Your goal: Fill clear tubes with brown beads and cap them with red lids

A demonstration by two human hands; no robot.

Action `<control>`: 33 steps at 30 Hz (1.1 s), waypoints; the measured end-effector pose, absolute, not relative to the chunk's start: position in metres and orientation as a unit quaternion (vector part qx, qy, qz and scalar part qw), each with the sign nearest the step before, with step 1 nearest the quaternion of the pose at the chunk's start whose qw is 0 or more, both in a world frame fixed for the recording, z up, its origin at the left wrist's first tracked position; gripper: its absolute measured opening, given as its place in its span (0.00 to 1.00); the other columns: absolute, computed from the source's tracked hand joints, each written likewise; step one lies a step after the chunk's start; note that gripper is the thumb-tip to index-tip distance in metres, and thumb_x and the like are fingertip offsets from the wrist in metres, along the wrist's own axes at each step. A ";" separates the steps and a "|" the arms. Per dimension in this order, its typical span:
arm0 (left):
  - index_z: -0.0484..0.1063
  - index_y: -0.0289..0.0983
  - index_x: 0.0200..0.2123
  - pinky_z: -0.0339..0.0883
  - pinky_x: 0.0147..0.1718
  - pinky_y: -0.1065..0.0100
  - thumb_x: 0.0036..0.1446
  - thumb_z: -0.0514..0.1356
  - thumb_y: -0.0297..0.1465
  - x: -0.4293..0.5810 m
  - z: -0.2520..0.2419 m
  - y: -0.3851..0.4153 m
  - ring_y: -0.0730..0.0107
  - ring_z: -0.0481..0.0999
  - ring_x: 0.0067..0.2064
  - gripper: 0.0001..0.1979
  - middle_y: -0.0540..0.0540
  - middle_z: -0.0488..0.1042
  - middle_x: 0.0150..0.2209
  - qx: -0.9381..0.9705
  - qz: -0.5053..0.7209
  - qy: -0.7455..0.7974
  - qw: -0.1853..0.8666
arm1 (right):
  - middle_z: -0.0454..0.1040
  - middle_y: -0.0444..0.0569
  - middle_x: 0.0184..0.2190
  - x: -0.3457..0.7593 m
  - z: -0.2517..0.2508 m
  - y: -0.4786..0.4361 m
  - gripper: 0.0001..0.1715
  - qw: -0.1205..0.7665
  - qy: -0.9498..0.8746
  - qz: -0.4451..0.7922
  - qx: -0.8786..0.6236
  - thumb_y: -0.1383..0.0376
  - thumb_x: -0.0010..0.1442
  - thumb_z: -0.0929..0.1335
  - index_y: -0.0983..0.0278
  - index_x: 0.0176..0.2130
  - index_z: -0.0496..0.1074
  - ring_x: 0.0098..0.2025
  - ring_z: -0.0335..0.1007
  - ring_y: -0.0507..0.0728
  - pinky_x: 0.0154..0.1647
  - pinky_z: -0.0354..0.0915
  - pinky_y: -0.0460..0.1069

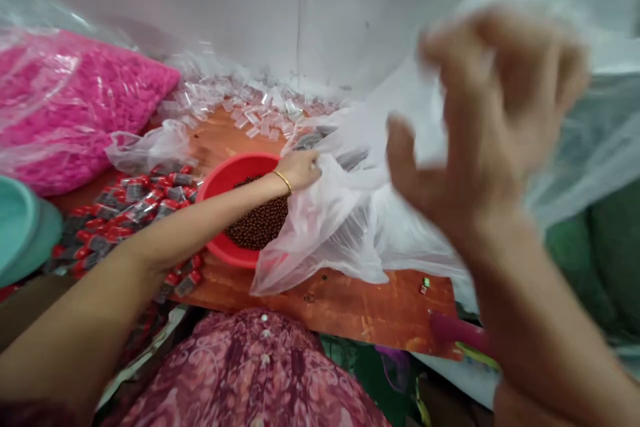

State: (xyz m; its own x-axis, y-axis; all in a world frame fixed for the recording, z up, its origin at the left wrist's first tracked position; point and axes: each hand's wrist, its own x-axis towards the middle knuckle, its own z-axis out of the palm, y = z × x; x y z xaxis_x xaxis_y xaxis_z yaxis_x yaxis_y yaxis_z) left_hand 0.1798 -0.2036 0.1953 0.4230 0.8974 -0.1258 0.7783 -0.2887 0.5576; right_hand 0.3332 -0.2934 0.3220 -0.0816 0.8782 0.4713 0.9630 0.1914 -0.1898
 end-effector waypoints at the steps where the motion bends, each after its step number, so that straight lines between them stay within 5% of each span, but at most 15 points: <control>1: 0.72 0.33 0.36 0.63 0.43 0.64 0.51 0.54 0.28 0.168 0.200 -0.196 0.62 0.71 0.43 0.10 0.42 0.73 0.38 0.785 0.139 0.530 0.287 | 0.69 0.54 0.44 0.324 0.296 -0.323 0.19 0.288 -0.792 -0.076 -0.534 0.52 0.56 0.62 0.61 0.35 0.75 0.50 0.64 0.58 0.30 0.63 0.46; 3: 0.71 0.33 0.29 0.62 0.39 0.66 0.51 0.53 0.30 0.143 0.214 -0.182 0.66 0.70 0.38 0.08 0.45 0.71 0.31 0.768 0.191 0.533 0.299 | 0.68 0.47 0.22 0.294 0.232 -0.380 0.15 0.313 -0.884 -0.043 -0.343 0.58 0.59 0.62 0.60 0.28 0.73 0.30 0.67 0.51 0.21 0.62 0.43; 6: 0.66 0.33 0.21 0.58 0.34 0.69 0.49 0.54 0.29 0.116 0.235 -0.167 0.70 0.66 0.33 0.08 0.50 0.63 0.23 0.754 0.238 0.534 0.301 | 0.65 0.43 0.16 0.241 0.131 -0.437 0.14 0.257 -0.905 0.059 -0.334 0.69 0.60 0.60 0.63 0.28 0.72 0.19 0.60 0.49 0.21 0.61 0.44; 9: 0.58 0.34 0.15 0.52 0.28 0.71 0.47 0.56 0.26 0.106 0.248 -0.167 0.75 0.60 0.26 0.12 0.52 0.54 0.18 0.726 0.241 0.541 0.349 | 0.73 0.59 0.40 0.202 0.064 -0.444 0.18 0.187 -0.861 0.060 -0.470 0.71 0.58 0.60 0.71 0.46 0.69 0.43 0.69 0.59 0.42 0.67 0.54; 11: 0.55 0.34 0.14 0.49 0.25 0.72 0.47 0.56 0.25 0.107 0.253 -0.174 0.78 0.56 0.23 0.14 0.54 0.51 0.17 0.695 0.246 0.530 0.419 | 0.62 0.65 0.56 0.184 0.047 -0.427 0.28 0.127 -0.831 0.060 -0.538 0.67 0.57 0.62 0.72 0.57 0.61 0.58 0.56 0.66 0.55 0.57 0.62; 14: 0.54 0.35 0.15 0.47 0.22 0.73 0.47 0.56 0.24 0.114 0.261 -0.188 0.80 0.53 0.20 0.14 0.55 0.52 0.16 0.672 0.258 0.477 0.504 | 0.66 0.62 0.52 0.168 0.046 -0.394 0.22 0.008 -0.823 0.138 -0.551 0.68 0.59 0.61 0.69 0.53 0.65 0.56 0.58 0.66 0.58 0.48 0.65; 17: 0.57 0.35 0.16 0.48 0.21 0.75 0.40 0.56 0.19 0.118 0.269 -0.197 0.81 0.55 0.20 0.11 0.54 0.55 0.16 0.692 0.266 0.461 0.488 | 0.73 0.56 0.38 0.163 0.049 -0.374 0.16 -0.058 -0.833 0.187 -0.517 0.70 0.62 0.57 0.68 0.40 0.71 0.43 0.67 0.60 0.48 0.57 0.58; 21: 0.66 0.35 0.18 0.50 0.22 0.73 0.30 0.54 0.15 0.118 0.270 -0.196 0.75 0.60 0.22 0.11 0.52 0.62 0.17 0.716 0.216 0.522 0.409 | 0.74 0.53 0.35 0.179 0.057 -0.379 0.14 -0.057 -0.857 0.177 -0.481 0.69 0.62 0.58 0.67 0.38 0.71 0.38 0.67 0.57 0.36 0.57 0.51; 25: 0.63 0.35 0.11 0.48 0.19 0.72 0.28 0.54 0.17 0.114 0.265 -0.177 0.71 0.60 0.19 0.08 0.50 0.56 0.10 0.694 0.180 0.575 0.393 | 0.74 0.51 0.34 0.204 0.091 -0.397 0.12 -0.053 -0.877 0.175 -0.444 0.69 0.62 0.59 0.65 0.38 0.70 0.36 0.67 0.55 0.34 0.54 0.50; 33: 0.64 0.35 0.19 0.57 0.20 0.71 0.38 0.59 0.27 0.092 0.258 -0.125 0.72 0.65 0.18 0.05 0.49 0.65 0.15 0.632 0.232 0.538 0.508 | 0.74 0.49 0.29 0.196 0.179 -0.430 0.07 -0.081 -0.879 0.197 -0.427 0.68 0.59 0.62 0.66 0.33 0.69 0.30 0.67 0.54 0.26 0.48 0.49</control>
State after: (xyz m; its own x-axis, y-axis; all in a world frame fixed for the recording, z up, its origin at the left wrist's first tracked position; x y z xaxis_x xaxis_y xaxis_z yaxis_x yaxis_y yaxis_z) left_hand 0.0918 -0.1255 0.2576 0.3129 0.9153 -0.2535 0.4444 0.0948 0.8908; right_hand 0.1958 -0.4303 0.1785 -0.6215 0.7191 -0.3108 0.7829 0.5568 -0.2774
